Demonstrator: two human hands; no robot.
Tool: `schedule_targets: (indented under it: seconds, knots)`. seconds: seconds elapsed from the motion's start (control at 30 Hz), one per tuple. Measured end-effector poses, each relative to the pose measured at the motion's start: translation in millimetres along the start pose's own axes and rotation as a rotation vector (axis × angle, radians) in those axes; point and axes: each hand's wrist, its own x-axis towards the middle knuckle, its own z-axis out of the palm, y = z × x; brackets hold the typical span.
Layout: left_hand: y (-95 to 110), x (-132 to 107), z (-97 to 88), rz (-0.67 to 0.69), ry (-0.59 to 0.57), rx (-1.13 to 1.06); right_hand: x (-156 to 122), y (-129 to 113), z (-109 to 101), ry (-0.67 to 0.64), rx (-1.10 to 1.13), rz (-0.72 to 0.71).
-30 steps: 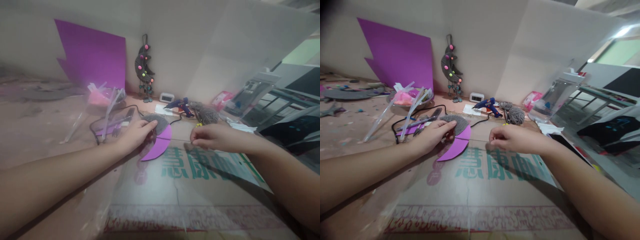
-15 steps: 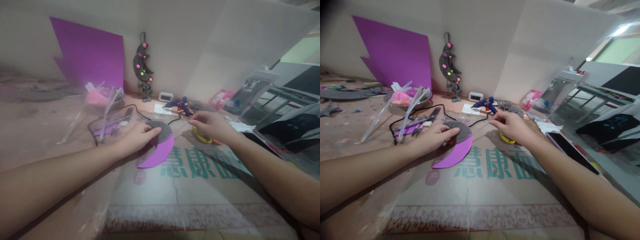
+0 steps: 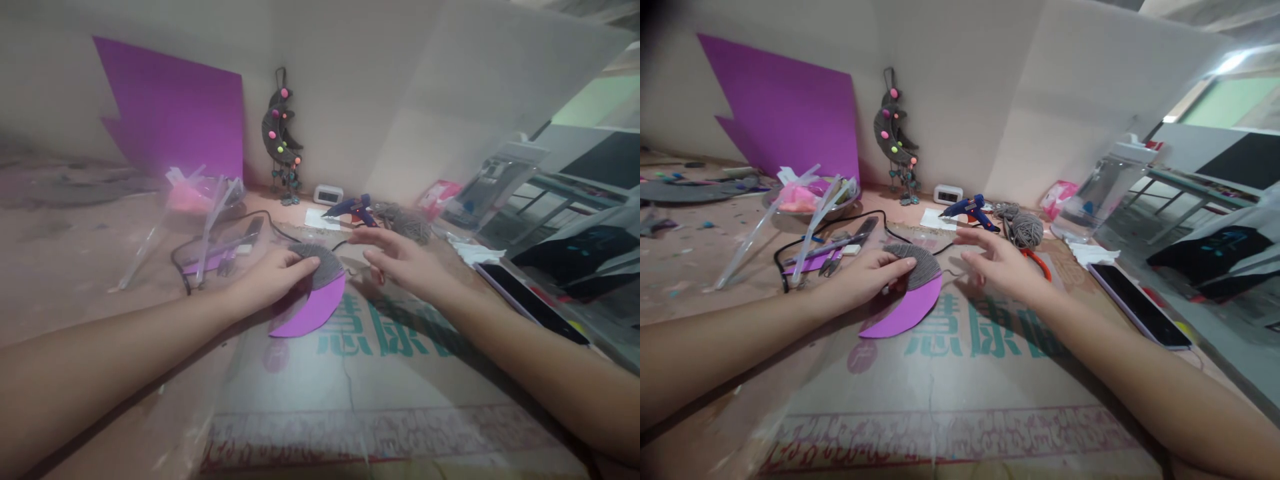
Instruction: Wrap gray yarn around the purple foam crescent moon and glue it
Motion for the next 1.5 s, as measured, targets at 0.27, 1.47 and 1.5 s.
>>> schedule_targets:
  seconds: [0.27,1.47,1.5]
  knots:
    - [-5,2,0.7,-0.02,0.025,-0.081,-7,11,24,-0.094,0.11,-0.106]
    - [-16,3,4.5,0.07,-0.189,-0.25,-7,7,23,0.14,-0.287,-0.166]
    - [-16,3,4.2,0.068,-0.192,-0.254,-7,8,24,0.128,-0.286,-0.162]
